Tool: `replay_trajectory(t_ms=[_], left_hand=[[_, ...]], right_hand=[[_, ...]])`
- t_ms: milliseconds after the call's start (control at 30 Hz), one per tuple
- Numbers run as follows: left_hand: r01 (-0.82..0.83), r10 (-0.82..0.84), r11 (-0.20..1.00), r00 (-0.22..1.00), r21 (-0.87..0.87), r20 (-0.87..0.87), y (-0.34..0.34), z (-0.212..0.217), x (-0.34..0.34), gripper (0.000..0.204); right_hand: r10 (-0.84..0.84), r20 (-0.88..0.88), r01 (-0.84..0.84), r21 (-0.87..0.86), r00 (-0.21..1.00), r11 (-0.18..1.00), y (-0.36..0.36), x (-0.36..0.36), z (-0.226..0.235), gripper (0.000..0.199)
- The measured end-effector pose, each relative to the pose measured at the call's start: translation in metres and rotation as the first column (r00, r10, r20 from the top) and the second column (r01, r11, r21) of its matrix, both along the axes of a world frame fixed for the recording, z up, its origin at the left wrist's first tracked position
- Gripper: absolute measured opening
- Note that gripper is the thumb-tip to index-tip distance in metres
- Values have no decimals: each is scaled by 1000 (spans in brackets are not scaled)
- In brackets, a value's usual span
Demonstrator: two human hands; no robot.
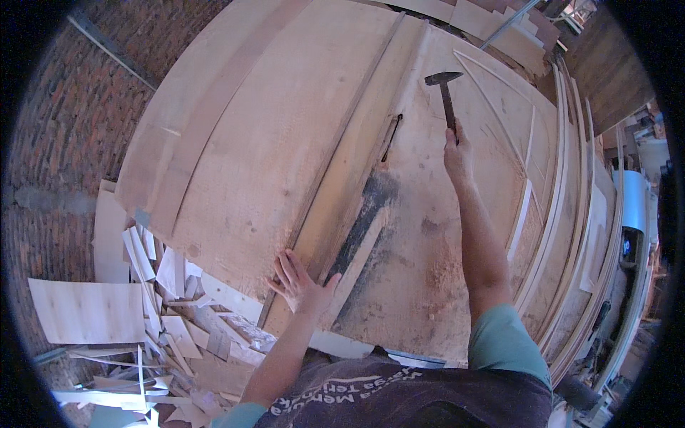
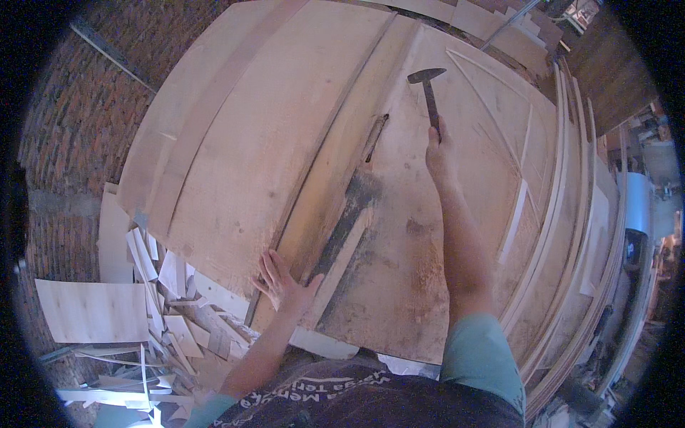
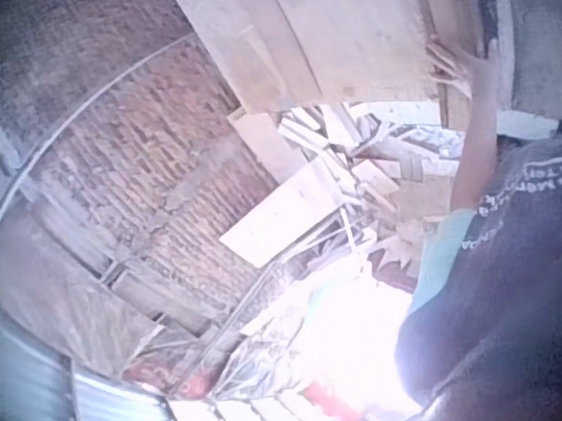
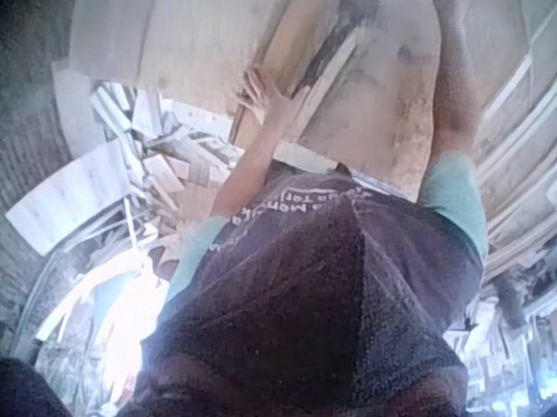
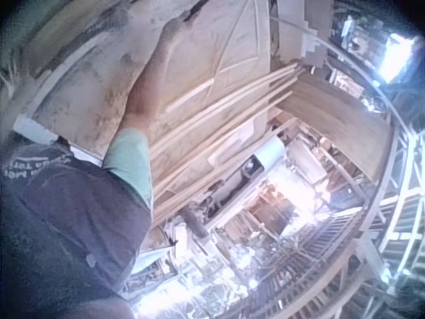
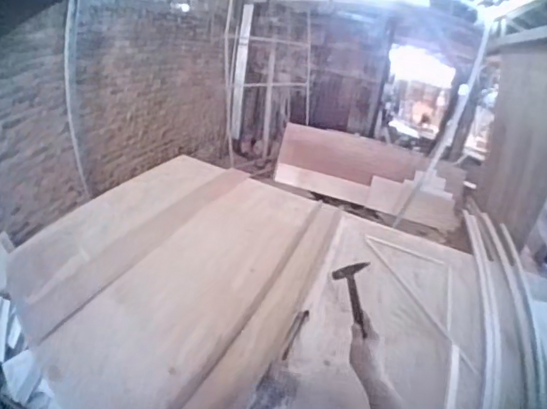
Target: The person assembles a wooden frame by joining long wooden planks with smaller cross pieces. They use a hammer to drive nails into the joints and a tape measure to check dimensions. The person repeatedly picks up planks, aligns them, and secures them together on a workbench.
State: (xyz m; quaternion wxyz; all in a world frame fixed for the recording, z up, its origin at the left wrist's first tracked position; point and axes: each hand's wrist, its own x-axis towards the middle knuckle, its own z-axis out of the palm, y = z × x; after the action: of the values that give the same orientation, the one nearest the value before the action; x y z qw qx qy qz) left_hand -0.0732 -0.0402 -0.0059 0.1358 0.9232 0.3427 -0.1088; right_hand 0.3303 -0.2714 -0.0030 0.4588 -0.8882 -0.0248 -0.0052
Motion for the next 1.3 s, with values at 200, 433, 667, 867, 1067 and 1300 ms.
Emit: replay_trajectory(t_ms=[200,433,667,867,1067,1300], left_hand=[[2,-1,999,1000,47,-23,2,-8,-5,138],[8,-6,999,998,34,-59,4,-8,2,139],[50,-49,997,999,58,-8,7,-16,0,139],[77,-77,996,997,55,11,10,-18,1,138],[21,-21,998,1000,52,9,6,-16,-2,137],[-22,19,999,994,-26,-104,7,-4,5,137]], right_hand=[[-20,51,36,-348,999,937,61,104,-9,49],[-52,167,114,-386,985,916,98,199,-39,52],[9,92,44,-551,996,834,99,242,-56,57],[-16,168,90,-441,986,893,85,241,-63,56],[29,-14,-32,-610,999,791,111,211,-2,50],[-28,202,16,63,979,998,57,61,-16,50]])
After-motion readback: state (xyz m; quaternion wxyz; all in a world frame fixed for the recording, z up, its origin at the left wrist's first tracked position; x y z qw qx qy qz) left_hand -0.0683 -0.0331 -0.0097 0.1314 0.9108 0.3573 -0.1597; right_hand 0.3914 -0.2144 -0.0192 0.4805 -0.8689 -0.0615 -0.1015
